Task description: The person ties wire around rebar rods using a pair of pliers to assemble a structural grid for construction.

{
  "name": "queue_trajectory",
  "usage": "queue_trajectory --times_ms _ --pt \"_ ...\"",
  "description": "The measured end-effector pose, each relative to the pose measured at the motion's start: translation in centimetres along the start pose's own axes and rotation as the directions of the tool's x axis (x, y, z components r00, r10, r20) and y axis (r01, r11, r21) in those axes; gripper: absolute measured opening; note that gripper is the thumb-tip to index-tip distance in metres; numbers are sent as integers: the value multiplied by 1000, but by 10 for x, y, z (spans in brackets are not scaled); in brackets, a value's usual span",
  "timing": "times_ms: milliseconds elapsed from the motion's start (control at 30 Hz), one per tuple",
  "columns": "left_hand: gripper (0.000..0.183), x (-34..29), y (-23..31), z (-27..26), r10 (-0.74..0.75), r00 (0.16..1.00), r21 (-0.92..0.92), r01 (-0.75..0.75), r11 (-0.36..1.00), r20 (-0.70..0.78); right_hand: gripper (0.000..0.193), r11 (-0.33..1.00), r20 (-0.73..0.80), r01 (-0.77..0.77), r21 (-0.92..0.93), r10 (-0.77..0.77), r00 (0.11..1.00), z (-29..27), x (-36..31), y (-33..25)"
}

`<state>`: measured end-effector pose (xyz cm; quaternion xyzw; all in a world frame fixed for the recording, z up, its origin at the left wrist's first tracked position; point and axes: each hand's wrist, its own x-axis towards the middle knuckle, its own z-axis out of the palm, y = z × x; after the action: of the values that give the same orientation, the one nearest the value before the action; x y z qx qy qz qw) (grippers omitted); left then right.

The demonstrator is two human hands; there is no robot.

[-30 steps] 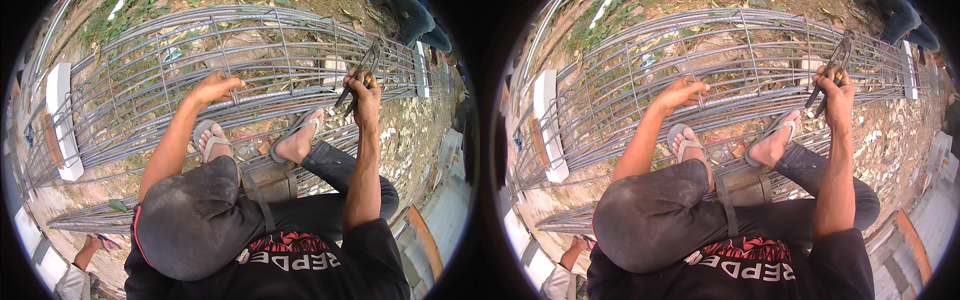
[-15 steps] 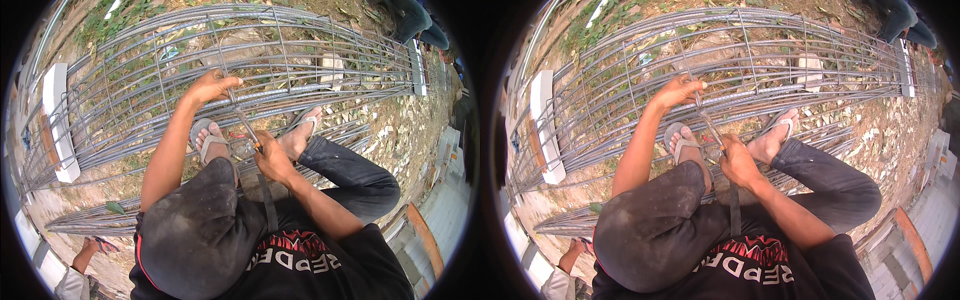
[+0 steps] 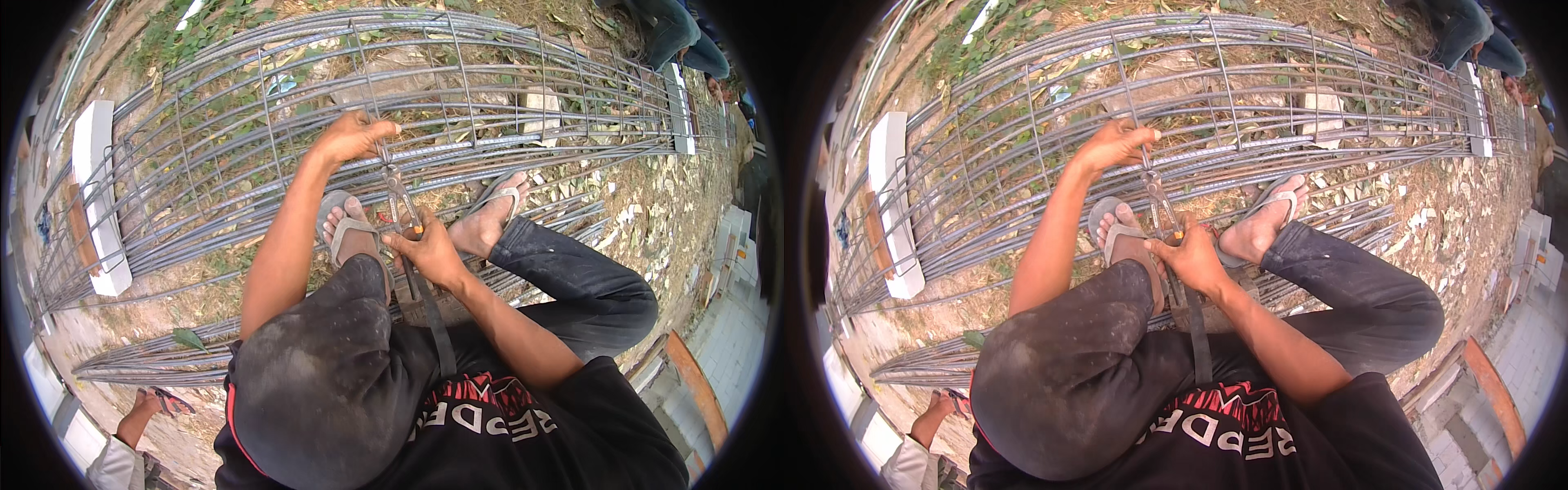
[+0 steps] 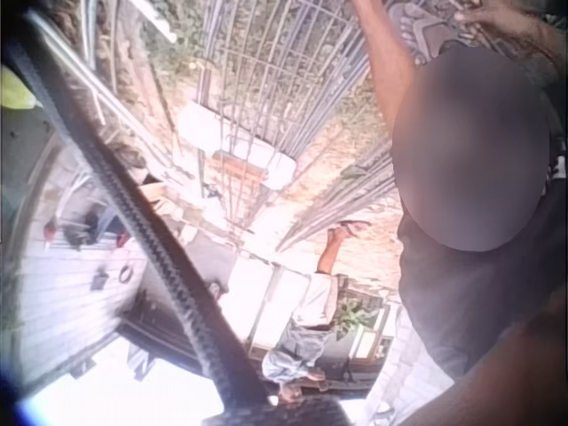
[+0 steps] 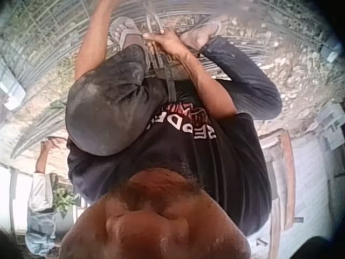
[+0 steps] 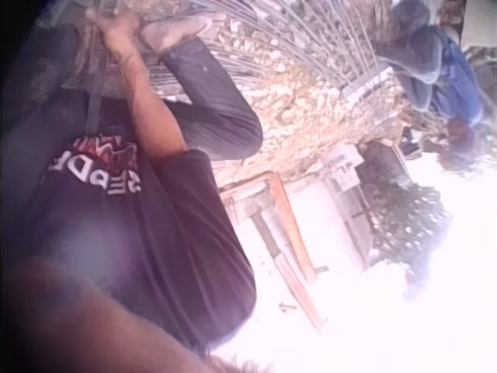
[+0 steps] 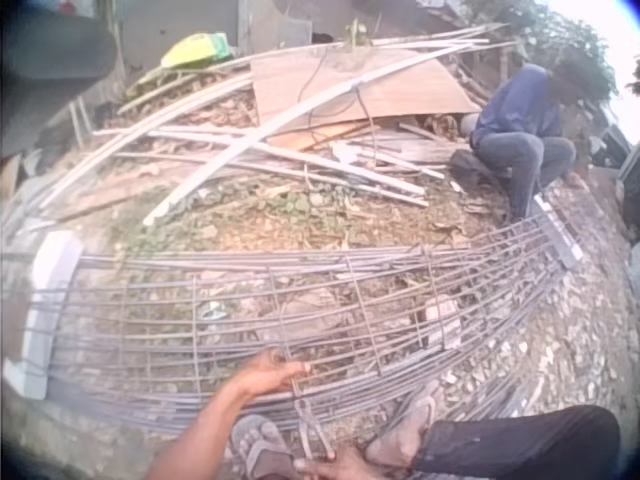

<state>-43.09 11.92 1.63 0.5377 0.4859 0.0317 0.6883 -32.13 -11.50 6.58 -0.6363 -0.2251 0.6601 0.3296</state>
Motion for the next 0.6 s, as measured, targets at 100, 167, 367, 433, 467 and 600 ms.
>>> queue_trajectory --times_ms 100,167,367,433,467,600 --pt "58 -3 2 0 -35 999 26 35 999 32 52 729 556 -453 513 120 823 -39 16 19" --pt "57 -1 -2 -1 -40 999 42 39 998 29 54 907 492 -343 243 189 850 -39 19 16" --pt "62 -2 -3 -1 -67 998 49 66 997 16 36 629 -282 239 -740 -613 738 -2 -23 4" --pt "65 -2 0 1 -55 998 48 55 997 0 35 691 -196 242 -681 -491 849 -15 -16 8" --pt "65 -3 1 -1 -54 999 53 53 997 2 35 748 -92 231 -622 -363 927 -19 -11 8" --pt "68 -8 0 -5 -80 997 40 79 996 19 35 700 511 -411 583 76 856 -31 -5 0"
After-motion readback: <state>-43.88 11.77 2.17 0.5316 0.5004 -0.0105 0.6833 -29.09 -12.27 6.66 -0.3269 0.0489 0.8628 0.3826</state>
